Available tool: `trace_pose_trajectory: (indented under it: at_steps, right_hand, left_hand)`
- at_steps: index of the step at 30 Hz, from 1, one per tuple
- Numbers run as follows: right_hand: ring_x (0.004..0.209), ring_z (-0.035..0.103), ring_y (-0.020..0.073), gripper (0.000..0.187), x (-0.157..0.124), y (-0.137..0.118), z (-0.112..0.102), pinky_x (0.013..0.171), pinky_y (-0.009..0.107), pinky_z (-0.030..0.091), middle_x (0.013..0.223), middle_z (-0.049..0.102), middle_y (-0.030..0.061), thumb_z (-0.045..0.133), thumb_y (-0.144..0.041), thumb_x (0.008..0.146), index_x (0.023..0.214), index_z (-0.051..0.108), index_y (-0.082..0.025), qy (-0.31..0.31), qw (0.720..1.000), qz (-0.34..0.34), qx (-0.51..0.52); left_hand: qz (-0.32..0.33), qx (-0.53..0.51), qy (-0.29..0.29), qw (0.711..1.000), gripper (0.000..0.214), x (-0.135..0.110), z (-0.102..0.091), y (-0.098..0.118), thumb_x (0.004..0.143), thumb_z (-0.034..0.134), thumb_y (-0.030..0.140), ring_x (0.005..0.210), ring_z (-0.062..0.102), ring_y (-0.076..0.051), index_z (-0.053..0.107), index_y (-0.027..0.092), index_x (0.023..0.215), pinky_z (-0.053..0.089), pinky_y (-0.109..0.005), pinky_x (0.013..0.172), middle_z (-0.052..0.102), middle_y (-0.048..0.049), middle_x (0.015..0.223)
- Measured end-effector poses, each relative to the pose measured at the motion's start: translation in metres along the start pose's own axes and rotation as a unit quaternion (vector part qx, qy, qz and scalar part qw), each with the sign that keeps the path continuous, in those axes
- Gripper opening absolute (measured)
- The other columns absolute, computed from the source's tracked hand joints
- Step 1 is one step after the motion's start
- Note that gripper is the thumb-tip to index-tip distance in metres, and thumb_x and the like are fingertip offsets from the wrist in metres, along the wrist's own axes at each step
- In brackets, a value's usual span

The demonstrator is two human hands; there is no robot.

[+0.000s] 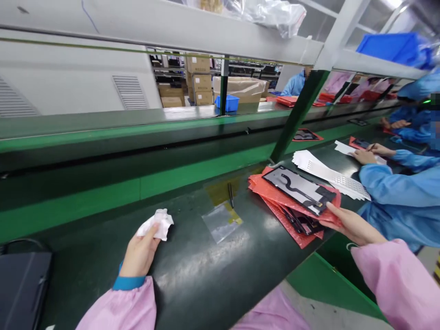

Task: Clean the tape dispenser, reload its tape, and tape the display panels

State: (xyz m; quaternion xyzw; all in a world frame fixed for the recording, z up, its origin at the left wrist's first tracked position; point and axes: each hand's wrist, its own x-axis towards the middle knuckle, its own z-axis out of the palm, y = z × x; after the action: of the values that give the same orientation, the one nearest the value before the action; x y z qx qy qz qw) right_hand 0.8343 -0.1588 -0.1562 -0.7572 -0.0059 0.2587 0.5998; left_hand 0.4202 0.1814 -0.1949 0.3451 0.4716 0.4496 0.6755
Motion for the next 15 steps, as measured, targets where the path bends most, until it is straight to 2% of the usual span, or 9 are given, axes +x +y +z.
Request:
trace_pose_trajectory:
  at_steps: [2,4,6,7,11,13,15]
  right_hand:
    - [0.063,0.071,0.0247,0.02,-0.014,-0.008,-0.012,0.049,0.031,0.06,0.08,0.075,0.0159,0.073,-0.036,0.082,0.075,0.074,-0.017,0.025,0.99,-0.011,-0.14]
    - [0.065,0.069,0.0233,0.03,-0.034,-0.021,-0.014,0.047,0.028,0.056,0.084,0.076,0.0136,0.08,-0.05,0.074,0.077,0.077,-0.019,0.023,0.966,-0.11,-0.233]
    - [0.066,0.066,0.0199,0.039,-0.057,-0.034,-0.004,0.052,0.026,0.055,0.084,0.076,0.0093,0.083,-0.058,0.068,0.083,0.079,-0.022,-0.031,0.955,-0.224,-0.194]
    - [0.063,0.064,0.0177,0.042,-0.068,-0.04,0.005,0.052,0.025,0.055,0.079,0.075,0.0077,0.084,-0.061,0.066,0.081,0.079,-0.022,-0.058,0.955,-0.251,-0.147]
    - [0.045,0.055,0.0125,0.046,-0.099,-0.052,0.05,0.042,0.022,0.047,0.057,0.067,0.0044,0.09,-0.061,0.057,0.062,0.07,-0.021,-0.123,0.96,-0.25,-0.01]
    - [0.049,0.06,0.0145,0.045,-0.107,-0.056,0.069,0.043,0.023,0.049,0.064,0.071,0.0066,0.085,-0.063,0.065,0.066,0.071,-0.021,-0.17,0.956,-0.238,0.014]
    - [0.062,0.069,0.018,0.039,-0.116,-0.06,0.08,0.051,0.025,0.055,0.082,0.078,0.0104,0.074,-0.06,0.081,0.084,0.077,-0.021,-0.221,0.946,-0.236,0.019]
  left_hand:
    - [0.002,-0.002,0.001,1.0,0.017,-0.002,-0.001,0.0,0.085,0.065,0.007,0.123,0.065,-0.023,0.074,0.013,0.099,0.06,-0.022,0.093,0.077,-0.009,0.115]
    - [0.004,0.0,0.001,1.0,0.017,-0.004,-0.002,0.0,0.086,0.065,0.007,0.125,0.064,-0.024,0.074,0.013,0.099,0.059,-0.021,0.093,0.077,-0.0093,0.115]
    - [0.009,0.006,0.005,1.0,0.016,-0.006,-0.004,-0.001,0.084,0.067,0.007,0.126,0.063,-0.025,0.074,0.013,0.098,0.059,-0.023,0.095,0.076,-0.0098,0.116]
    - [0.012,0.007,0.009,1.0,0.017,-0.008,-0.004,-0.001,0.084,0.068,0.007,0.126,0.064,-0.025,0.074,0.013,0.098,0.059,-0.024,0.096,0.076,-0.0101,0.116]
    - [0.018,-0.004,0.023,1.0,0.017,-0.014,-0.008,-0.001,0.082,0.069,0.007,0.126,0.063,-0.026,0.074,0.013,0.097,0.057,-0.028,0.1,0.077,-0.0097,0.114]
    - [0.016,-0.01,0.031,0.999,0.017,-0.018,-0.011,-0.001,0.082,0.068,0.006,0.125,0.064,-0.026,0.074,0.013,0.096,0.058,-0.028,0.1,0.078,-0.0094,0.111]
    - [0.016,-0.013,0.033,0.999,0.018,-0.022,-0.015,-0.001,0.082,0.067,0.006,0.122,0.066,-0.026,0.074,0.013,0.097,0.059,-0.028,0.098,0.078,-0.0099,0.111]
